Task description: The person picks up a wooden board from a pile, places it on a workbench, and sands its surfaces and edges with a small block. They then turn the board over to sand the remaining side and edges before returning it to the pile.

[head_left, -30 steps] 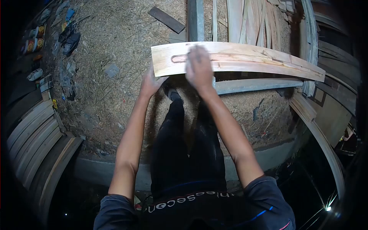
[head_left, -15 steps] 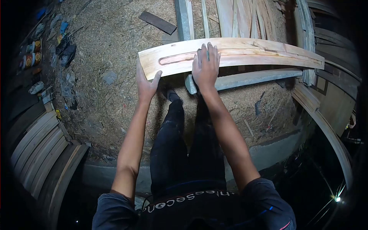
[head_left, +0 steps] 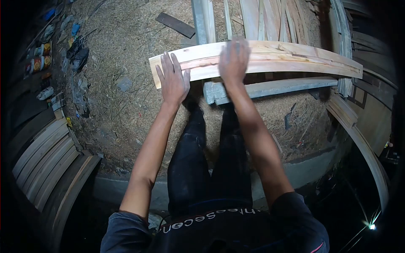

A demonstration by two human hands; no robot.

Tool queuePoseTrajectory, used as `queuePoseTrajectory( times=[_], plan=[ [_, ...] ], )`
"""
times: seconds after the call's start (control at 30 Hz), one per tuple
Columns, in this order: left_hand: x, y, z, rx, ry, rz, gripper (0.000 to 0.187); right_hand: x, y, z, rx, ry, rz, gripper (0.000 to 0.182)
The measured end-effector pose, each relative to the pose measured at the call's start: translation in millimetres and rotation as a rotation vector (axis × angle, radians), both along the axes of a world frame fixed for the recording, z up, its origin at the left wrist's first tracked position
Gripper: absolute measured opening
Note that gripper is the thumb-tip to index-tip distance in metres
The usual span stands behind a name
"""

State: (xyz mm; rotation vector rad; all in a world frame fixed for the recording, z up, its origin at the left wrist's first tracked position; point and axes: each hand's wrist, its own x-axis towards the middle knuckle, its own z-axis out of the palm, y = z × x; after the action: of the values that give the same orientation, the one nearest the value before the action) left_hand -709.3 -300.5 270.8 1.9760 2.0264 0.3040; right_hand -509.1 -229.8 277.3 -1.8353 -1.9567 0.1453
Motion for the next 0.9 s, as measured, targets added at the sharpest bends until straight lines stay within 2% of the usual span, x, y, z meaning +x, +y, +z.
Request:
queuePoseTrajectory(
  times=[0.1, 0.17, 0.3, 0.37, 0.43, 0.5, 0.57, 0.6, 0.63, 0.7, 0.73, 0.87, 0.9],
  plan=[
    [19.7, 17.9, -1.4, 0.016, 0.029, -0.029, 0.074, -25.0, -5.7, -3.5, 0.022, 0.064, 0.269, 0.045],
    [30.2, 26.4, -3.7, 0.018, 0.042, -0.033, 0.074, -12.9, -2.3, 5.2, -0.018, 0.064, 0.385, 0.046],
    [49.6, 38.5, -3.9, 0.056, 0.088, -0.052, 0.079, 61.4, 29.3, 0.6, 0.043, 0.027, 0.288, 0.043],
    [58.0, 47.5, 3.8, 0.089, 0.105, -0.045, 0.081, 87.5, 38.7, 15.1, -0.050, 0.082, 0.351, 0.043],
    [55.8, 63.4, 11.2, 0.005, -0.049, -0.137, 0.081, 106.4, 49.1, 23.6, -0.128, 0.067, 0.451, 0.044],
    [48.9, 83.8, 17.8, 0.073, -0.092, -0.169, 0.078, 121.1, 64.2, 32.3, -0.201, 0.051, 0.552, 0.045],
    [43.7, 101.1, 32.3, -0.206, -0.160, -0.231, 0.075, 132.7, 85.2, 37.2, -0.374, -0.012, 0.556, 0.044],
    [41.6, 108.2, 32.0, -0.129, -0.161, -0.279, 0.073, 137.2, 96.1, 39.7, -0.422, -0.030, 0.546, 0.052],
    [40.1, 113.7, 31.5, -0.127, -0.158, -0.274, 0.073, 141.4, 103.3, 42.0, -0.419, -0.029, 0.551, 0.052],
    [37.5, 122.7, 33.6, -0.383, -0.172, -0.262, 0.078, 149.7, 116.5, 46.3, -0.669, -0.066, 0.475, 0.065],
    [40.0, 125.0, 34.9, -0.383, -0.170, -0.260, 0.078, 151.8, 124.5, 39.6, -0.717, 0.003, 0.541, 0.075],
    [49.6, 135.0, 35.2, -0.498, -0.087, -0.215, 0.089, 152.2, 144.4, 46.0, -0.835, -0.005, 0.648, 0.082],
    [49.9, 136.4, 35.3, -0.537, -0.085, -0.192, 0.092, 150.9, 148.9, 55.3, -0.962, 0.001, 0.635, 0.088]
  ],
)
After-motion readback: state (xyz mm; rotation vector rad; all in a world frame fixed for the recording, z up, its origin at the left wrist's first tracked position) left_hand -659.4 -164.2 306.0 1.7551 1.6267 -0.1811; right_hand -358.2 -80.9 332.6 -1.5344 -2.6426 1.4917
